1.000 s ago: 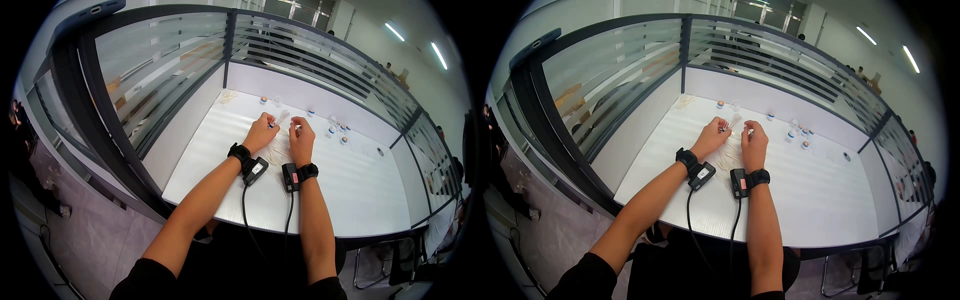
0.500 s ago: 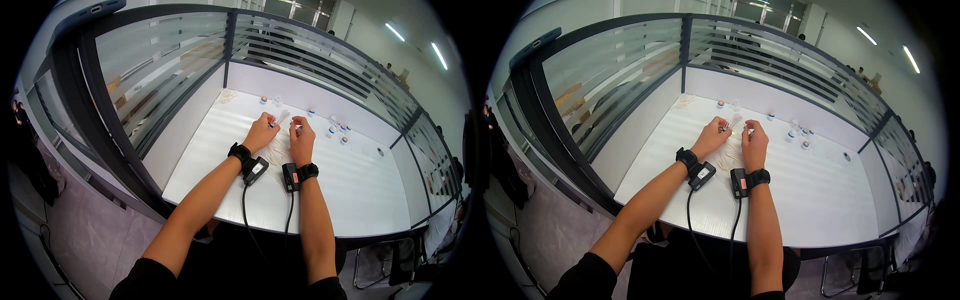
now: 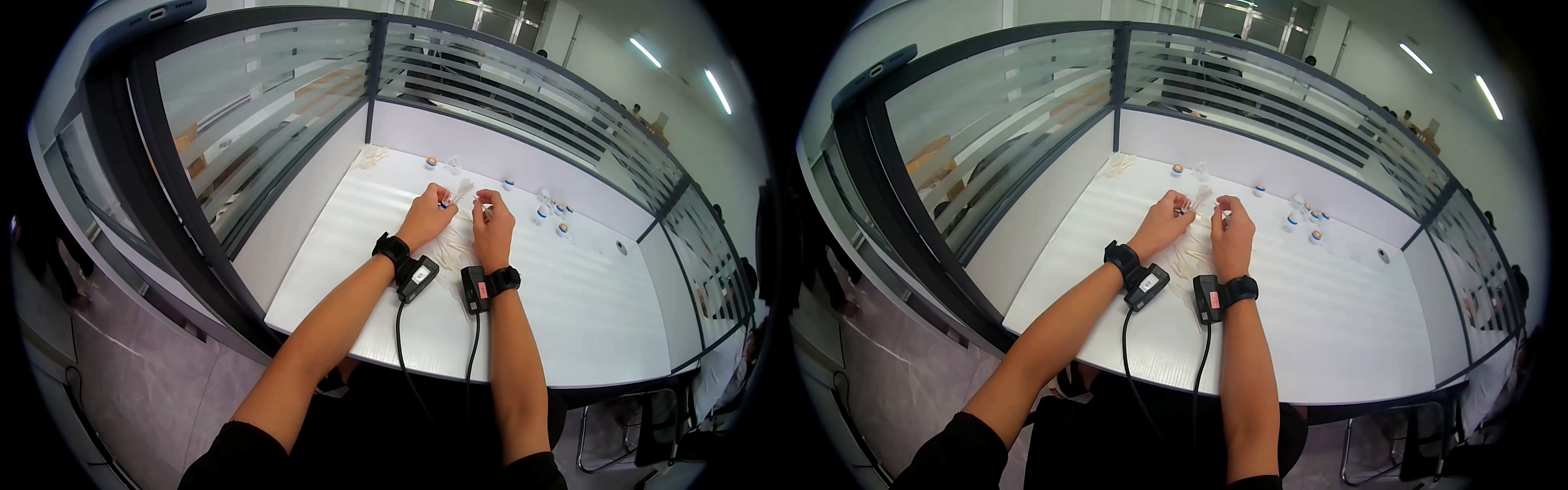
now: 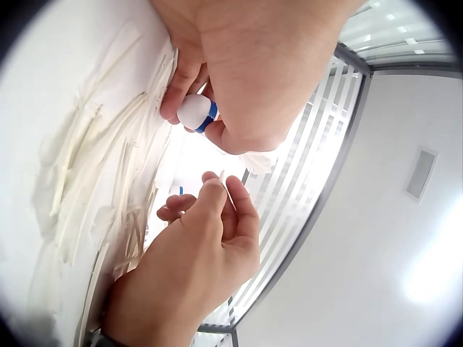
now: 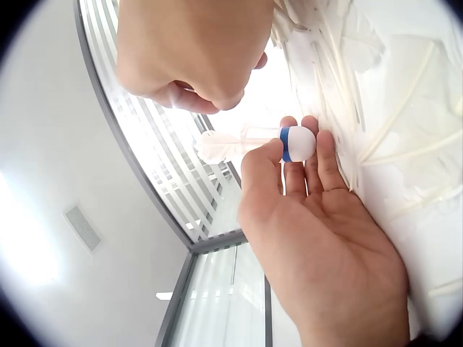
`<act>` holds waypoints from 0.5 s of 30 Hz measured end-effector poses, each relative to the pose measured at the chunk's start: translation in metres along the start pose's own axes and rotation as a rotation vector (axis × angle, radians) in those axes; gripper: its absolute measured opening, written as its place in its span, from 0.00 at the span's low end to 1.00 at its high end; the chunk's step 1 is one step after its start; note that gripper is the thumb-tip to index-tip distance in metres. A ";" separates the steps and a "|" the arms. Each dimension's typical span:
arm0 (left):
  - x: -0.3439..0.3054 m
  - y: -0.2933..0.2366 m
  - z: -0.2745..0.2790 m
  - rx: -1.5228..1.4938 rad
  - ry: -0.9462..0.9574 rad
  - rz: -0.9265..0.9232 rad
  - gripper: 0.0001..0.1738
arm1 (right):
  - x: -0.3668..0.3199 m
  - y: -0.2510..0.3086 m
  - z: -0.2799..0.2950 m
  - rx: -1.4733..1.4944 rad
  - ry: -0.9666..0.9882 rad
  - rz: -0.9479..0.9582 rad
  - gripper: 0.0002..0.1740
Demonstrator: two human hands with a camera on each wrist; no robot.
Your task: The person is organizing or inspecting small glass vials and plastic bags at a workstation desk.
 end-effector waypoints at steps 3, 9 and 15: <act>0.000 0.001 0.000 0.007 -0.001 -0.010 0.24 | 0.000 -0.003 0.000 0.003 0.009 -0.019 0.09; -0.001 -0.001 0.001 0.000 -0.001 -0.014 0.23 | 0.000 -0.005 -0.001 0.006 0.011 -0.029 0.09; 0.000 0.001 -0.001 -0.008 0.005 -0.001 0.23 | 0.000 -0.001 -0.001 -0.010 0.005 -0.002 0.09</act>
Point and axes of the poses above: each hand's wrist, its own x-axis towards the middle knuckle, its own z-axis out of the back of the hand, y = z × x, the point moved 10 cm from there along x, towards the middle knuckle, and after that the axes turned 7 degrees about -x, right-handed, at the moved point
